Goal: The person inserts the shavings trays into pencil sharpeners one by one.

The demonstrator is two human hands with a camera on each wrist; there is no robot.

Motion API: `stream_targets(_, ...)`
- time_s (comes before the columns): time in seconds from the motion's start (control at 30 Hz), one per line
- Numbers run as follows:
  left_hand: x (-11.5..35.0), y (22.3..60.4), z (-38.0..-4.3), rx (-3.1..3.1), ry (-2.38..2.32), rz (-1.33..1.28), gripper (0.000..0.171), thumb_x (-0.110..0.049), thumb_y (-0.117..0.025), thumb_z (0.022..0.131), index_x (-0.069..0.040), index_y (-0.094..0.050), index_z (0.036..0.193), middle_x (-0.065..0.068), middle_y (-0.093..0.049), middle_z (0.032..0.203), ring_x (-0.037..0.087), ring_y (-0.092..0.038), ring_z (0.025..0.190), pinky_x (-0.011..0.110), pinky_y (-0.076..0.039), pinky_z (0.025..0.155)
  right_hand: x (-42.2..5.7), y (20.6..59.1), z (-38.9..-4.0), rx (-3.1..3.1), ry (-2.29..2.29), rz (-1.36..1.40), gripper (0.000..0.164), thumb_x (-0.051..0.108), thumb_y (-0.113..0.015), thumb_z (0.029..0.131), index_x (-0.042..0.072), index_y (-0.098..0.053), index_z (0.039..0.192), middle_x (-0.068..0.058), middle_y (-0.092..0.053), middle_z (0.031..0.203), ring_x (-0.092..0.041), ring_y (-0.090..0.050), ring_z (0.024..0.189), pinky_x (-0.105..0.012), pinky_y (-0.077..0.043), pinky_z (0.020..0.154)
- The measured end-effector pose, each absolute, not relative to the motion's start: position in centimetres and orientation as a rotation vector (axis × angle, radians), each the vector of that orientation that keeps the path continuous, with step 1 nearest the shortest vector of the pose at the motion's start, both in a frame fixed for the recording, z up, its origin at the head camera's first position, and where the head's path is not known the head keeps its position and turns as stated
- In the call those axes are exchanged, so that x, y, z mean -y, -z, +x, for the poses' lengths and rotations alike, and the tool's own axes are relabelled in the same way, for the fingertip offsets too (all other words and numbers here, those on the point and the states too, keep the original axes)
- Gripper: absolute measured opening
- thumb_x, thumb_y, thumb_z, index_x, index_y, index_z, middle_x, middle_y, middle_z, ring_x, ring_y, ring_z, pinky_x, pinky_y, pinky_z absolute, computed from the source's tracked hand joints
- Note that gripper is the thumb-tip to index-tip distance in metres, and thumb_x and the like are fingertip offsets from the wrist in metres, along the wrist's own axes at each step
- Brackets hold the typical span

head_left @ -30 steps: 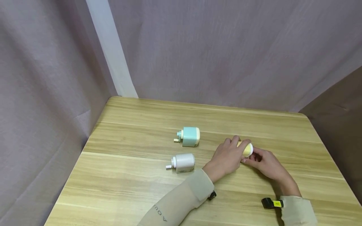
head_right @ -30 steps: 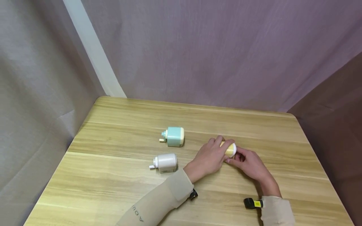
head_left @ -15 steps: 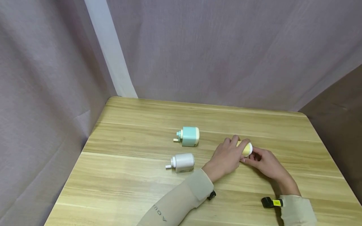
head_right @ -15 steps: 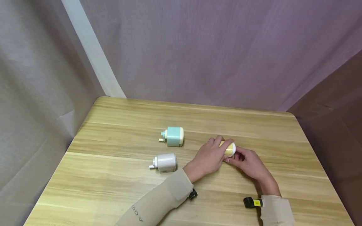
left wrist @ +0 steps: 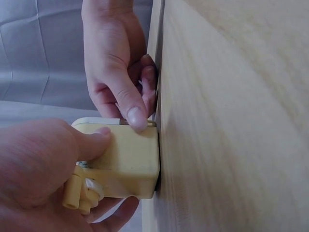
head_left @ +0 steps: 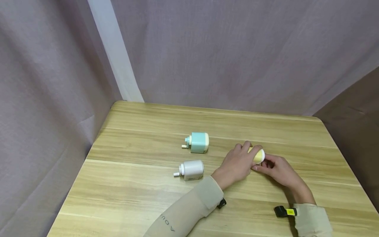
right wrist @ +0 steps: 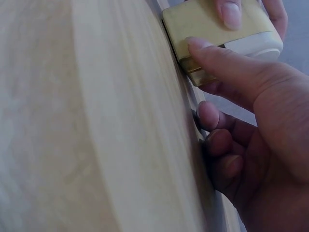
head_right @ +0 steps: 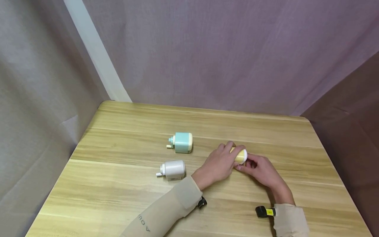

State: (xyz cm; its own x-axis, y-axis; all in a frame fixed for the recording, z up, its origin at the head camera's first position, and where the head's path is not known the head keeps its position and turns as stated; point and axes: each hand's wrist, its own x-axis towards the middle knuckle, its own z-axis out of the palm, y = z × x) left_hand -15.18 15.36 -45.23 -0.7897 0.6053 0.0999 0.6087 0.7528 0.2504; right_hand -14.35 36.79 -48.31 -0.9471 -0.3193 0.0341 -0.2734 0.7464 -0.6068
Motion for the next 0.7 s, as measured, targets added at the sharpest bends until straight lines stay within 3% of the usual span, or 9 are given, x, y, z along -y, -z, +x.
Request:
stream_targets(0.33,-15.03,44.90,-15.06,2.940,0.473,-1.011,0.065,-0.039,-0.063,0.101,-0.038,-0.029,0.156,-0.001,-0.048,0.141,0.015,-0.051,0.103,0.024,-0.053,0.073,-36.79,48.43,-14.20,-2.868,0.978,-0.482,0.020,0.032,-0.081,0.089,0.020,-0.066,0.093,0.001,-0.057,0.071,-0.012,-0.050,0.061,-0.024,-0.042,0.051)
stream_targets(0.5,-15.06,44.81,-15.07,2.943,0.421,-0.987,0.066,-0.043,-0.063,0.100,-0.042,-0.029,0.157,-0.002,-0.048,0.144,0.016,-0.053,0.109,0.028,-0.055,0.081,-36.74,48.41,-14.20,-2.869,0.963,-0.475,0.021,0.032,-0.081,0.089,0.020,-0.066,0.096,0.001,-0.058,0.072,-0.012,-0.050,0.061,-0.024,-0.042,0.051)
stream_targets(0.6,-15.12,44.73,-15.04,2.960,0.388,-0.964,0.070,-0.048,-0.063,0.098,-0.044,-0.027,0.157,-0.001,-0.046,0.147,0.018,-0.051,0.118,0.032,-0.053,0.090,-36.81,48.32,-14.35,-2.850,0.964,-0.492,0.025,0.032,-0.080,0.089,0.019,-0.063,0.102,0.000,-0.057,0.073,-0.012,-0.049,0.061,-0.024,-0.042,0.051)
stream_targets(0.7,-15.08,44.46,-14.85,2.960,0.407,-0.953,0.074,-0.058,-0.060,0.096,-0.043,-0.023,0.159,0.000,-0.045,0.149,0.021,-0.047,0.127,0.036,-0.051,0.098,-37.05,47.96,-14.38,-2.795,0.999,-0.534,0.039,0.028,-0.080,0.090,0.013,-0.059,0.119,-0.003,-0.057,0.076,-0.011,-0.050,0.063,-0.024,-0.043,0.052)
